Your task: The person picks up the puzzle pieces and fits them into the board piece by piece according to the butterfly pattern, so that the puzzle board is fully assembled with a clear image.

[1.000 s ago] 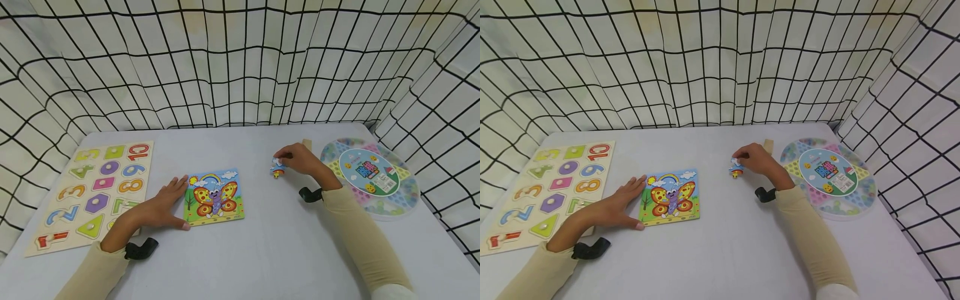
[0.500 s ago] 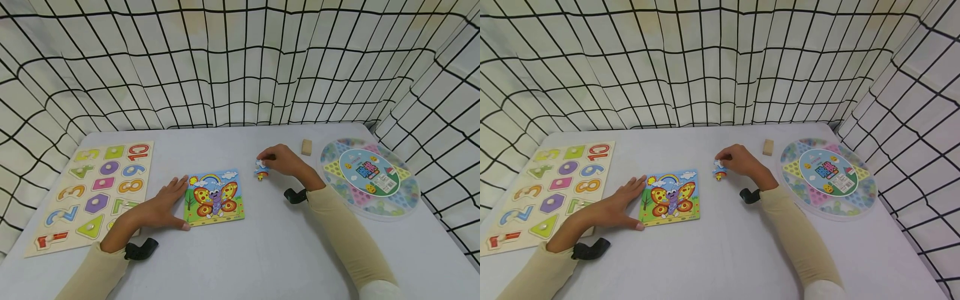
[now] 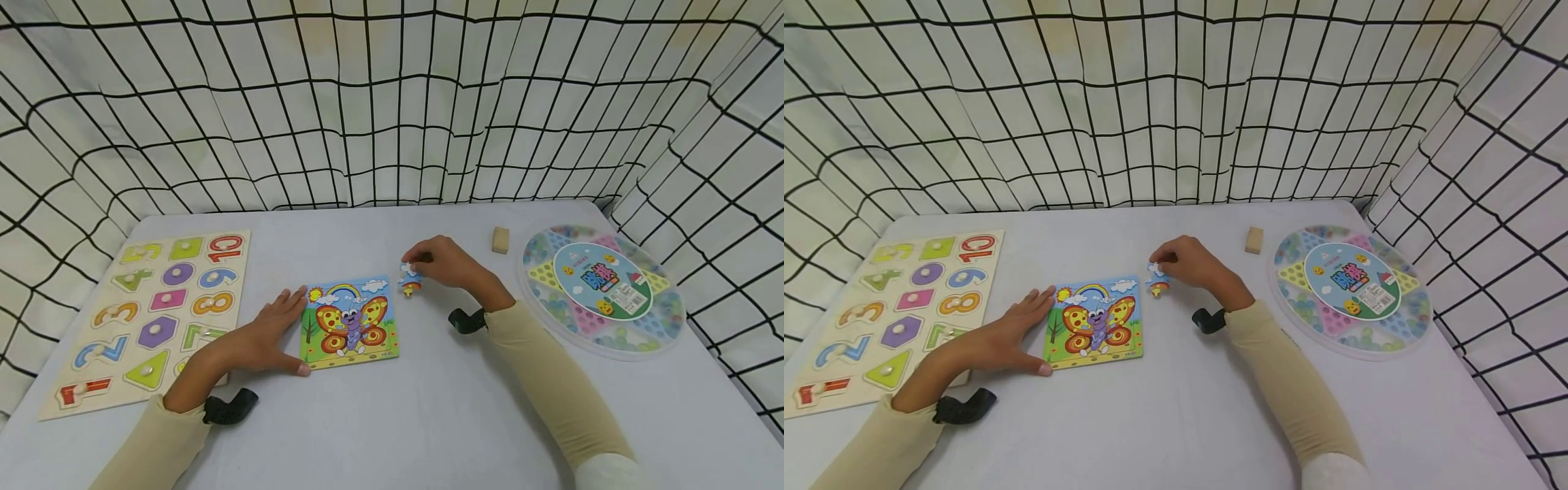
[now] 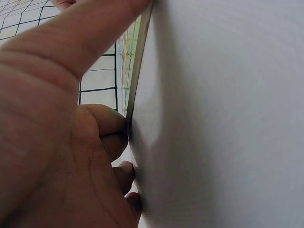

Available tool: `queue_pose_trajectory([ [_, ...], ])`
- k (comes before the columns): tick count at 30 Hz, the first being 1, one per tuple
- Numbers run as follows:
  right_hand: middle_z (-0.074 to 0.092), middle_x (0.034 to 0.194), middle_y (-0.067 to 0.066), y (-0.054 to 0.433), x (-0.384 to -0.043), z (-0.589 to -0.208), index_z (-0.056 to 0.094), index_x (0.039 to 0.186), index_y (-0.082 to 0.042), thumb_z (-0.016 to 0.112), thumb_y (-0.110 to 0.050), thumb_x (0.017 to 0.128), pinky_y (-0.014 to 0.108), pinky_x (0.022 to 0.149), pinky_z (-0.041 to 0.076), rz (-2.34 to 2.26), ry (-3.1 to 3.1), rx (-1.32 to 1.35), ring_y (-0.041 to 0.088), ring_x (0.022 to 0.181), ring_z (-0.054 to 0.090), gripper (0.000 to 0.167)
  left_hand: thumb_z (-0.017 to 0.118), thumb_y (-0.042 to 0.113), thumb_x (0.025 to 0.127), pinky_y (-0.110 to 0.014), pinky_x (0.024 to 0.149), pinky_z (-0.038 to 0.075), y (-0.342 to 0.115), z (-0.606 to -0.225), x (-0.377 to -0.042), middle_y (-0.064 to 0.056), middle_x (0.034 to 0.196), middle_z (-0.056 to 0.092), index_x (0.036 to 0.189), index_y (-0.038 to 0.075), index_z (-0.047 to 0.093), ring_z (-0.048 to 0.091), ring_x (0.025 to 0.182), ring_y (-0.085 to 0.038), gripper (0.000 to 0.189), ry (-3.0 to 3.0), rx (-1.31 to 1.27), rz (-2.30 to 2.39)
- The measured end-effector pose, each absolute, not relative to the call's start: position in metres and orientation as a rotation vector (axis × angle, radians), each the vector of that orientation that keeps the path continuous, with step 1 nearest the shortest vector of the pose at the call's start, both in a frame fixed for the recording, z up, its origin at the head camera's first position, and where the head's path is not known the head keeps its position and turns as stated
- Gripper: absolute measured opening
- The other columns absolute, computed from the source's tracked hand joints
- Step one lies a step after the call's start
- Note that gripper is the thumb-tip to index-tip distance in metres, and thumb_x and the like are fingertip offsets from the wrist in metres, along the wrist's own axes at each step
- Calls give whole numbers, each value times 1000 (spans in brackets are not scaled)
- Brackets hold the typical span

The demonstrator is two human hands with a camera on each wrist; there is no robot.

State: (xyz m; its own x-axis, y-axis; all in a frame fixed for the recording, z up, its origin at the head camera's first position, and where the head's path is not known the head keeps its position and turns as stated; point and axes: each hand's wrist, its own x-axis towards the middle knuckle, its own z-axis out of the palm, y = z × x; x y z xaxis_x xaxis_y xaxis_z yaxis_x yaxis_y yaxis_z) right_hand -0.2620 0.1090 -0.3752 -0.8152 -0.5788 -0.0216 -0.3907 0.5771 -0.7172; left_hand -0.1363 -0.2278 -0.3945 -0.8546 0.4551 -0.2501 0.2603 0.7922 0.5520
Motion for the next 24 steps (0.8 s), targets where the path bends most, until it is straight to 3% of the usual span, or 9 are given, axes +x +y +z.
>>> queue_pose_trajectory([
  [24, 69, 108, 1, 68, -257, -376, 72, 111, -7, 63, -9, 95, 24, 74, 51, -1007, 2492, -880, 16, 90, 57, 19, 83, 53, 69, -61, 113, 2, -228, -396, -138, -15, 162, 2, 153, -5, 16, -7, 146, -39, 122, 2612, 553, 738],
])
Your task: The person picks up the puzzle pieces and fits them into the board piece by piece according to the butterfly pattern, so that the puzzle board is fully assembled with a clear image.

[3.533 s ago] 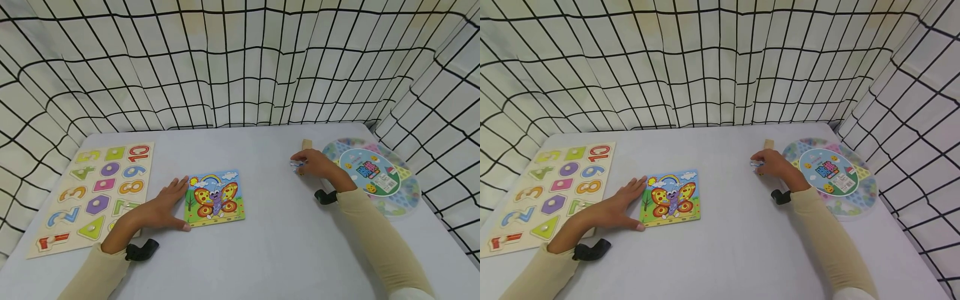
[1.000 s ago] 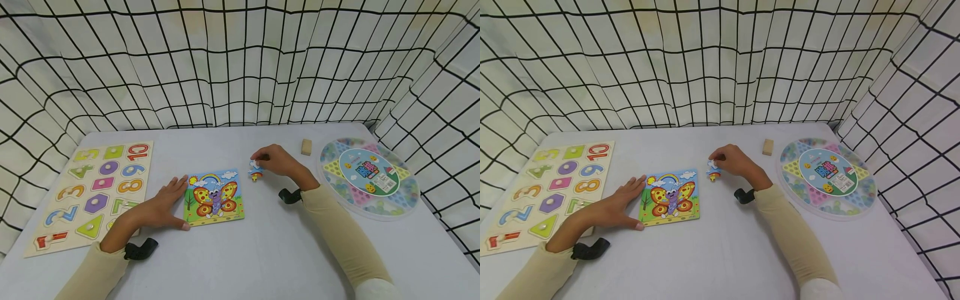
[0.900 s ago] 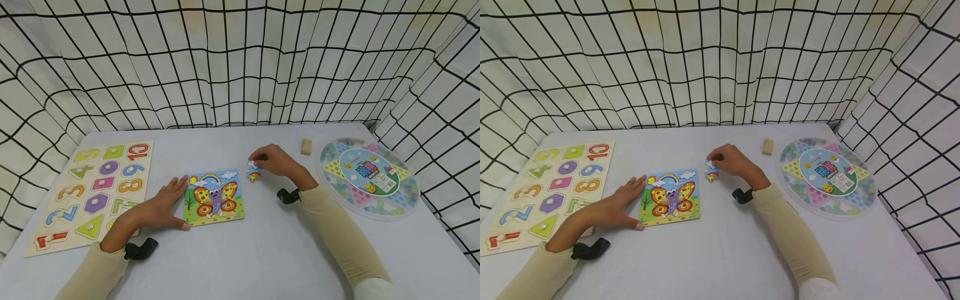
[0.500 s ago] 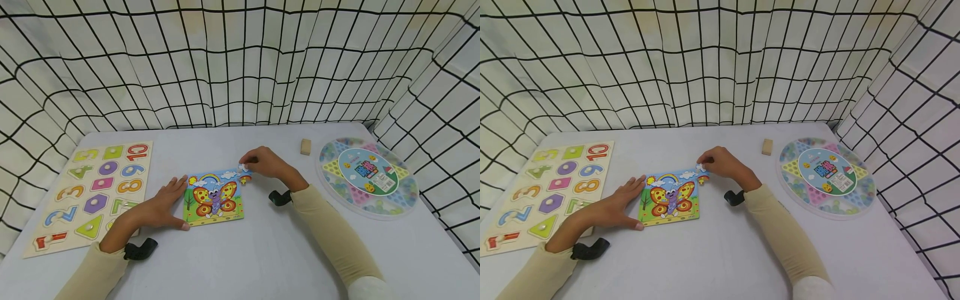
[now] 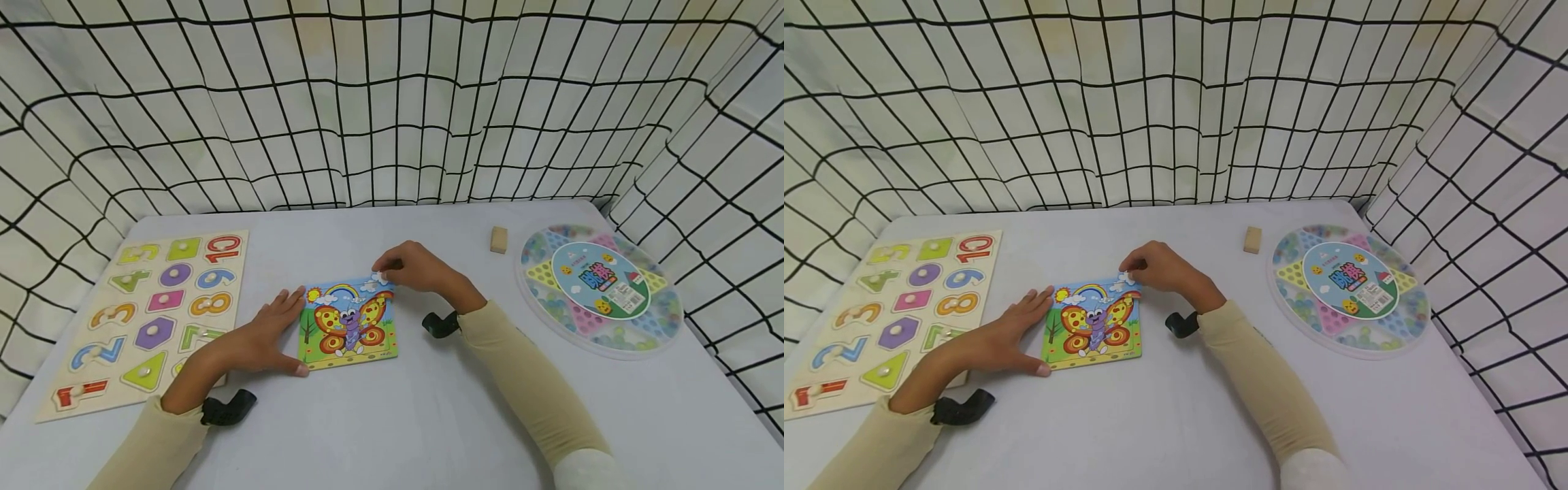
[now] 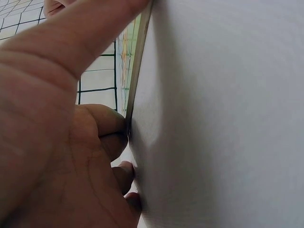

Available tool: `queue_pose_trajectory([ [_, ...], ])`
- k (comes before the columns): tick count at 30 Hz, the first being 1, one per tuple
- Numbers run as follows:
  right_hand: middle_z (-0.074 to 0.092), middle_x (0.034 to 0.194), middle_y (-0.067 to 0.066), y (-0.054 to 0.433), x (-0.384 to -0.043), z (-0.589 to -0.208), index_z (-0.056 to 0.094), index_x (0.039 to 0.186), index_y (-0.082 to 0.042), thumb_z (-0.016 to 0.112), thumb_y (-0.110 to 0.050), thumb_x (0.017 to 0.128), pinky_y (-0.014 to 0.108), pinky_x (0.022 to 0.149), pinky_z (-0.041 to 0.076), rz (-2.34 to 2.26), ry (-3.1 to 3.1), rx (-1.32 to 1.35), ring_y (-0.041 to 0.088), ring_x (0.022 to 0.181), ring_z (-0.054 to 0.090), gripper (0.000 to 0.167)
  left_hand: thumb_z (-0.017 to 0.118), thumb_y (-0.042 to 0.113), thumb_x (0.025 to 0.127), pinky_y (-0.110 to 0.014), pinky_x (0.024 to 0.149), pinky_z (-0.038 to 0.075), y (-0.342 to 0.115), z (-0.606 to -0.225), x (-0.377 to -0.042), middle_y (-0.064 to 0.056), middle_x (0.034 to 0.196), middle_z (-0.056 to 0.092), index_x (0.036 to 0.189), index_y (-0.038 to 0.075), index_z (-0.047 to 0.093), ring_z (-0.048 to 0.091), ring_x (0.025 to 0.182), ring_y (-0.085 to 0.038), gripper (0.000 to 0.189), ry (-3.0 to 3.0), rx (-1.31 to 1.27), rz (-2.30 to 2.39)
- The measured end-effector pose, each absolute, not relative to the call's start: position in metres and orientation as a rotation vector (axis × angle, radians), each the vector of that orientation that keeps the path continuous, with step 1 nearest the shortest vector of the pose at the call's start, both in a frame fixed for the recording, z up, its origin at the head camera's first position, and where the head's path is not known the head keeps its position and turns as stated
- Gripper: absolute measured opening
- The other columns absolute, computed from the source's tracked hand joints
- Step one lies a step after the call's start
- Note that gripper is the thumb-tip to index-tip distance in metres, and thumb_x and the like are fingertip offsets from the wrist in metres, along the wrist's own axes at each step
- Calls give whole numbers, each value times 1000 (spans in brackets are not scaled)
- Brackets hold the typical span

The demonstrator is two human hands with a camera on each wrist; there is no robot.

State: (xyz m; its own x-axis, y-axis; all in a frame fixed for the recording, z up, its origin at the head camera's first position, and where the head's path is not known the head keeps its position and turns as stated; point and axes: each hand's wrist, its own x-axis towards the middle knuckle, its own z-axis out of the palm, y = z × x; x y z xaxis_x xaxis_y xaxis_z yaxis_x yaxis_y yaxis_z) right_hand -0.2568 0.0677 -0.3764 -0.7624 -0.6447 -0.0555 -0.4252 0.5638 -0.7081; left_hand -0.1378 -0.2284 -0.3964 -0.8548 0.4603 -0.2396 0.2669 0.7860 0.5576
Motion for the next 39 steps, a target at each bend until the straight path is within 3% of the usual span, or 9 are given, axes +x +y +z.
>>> queue_pose_trajectory([
  [10, 69, 107, 1, 54, -256, -380, 72, 110, -6, 63, -9, 95, 24, 85, 50, -975, 2488, -936, 14, 97, 60, 18, 83, 54, 68, -62, 113, 2, -228, -397, -138, -14, 162, 2, 153, -4, 16, -7, 146, -39, 122, 2622, 547, 722],
  [31, 60, 105, 1, 43, -253, -394, 71, 116, -8, 71, -12, 90, 25, 83, 48, -808, 2514, -867, 16, 97, 54, 26, 83, 55, 67, -62, 113, 2, -225, -400, -137, -14, 162, 1, 153, -4, 15, -8, 146, -39, 124, 2623, 527, 718],
  [39, 59, 100, 0, 43, -252, -400, 74, 109, -9, 70, -11, 90, 25, 82, 46, -747, 2556, -906, 14, 95, 52, 20, 83, 54, 67, -63, 113, 1, -222, -402, -140, -14, 162, 2, 153, -4, 17, -8, 146, -40, 123, 2622, 552, 725],
])
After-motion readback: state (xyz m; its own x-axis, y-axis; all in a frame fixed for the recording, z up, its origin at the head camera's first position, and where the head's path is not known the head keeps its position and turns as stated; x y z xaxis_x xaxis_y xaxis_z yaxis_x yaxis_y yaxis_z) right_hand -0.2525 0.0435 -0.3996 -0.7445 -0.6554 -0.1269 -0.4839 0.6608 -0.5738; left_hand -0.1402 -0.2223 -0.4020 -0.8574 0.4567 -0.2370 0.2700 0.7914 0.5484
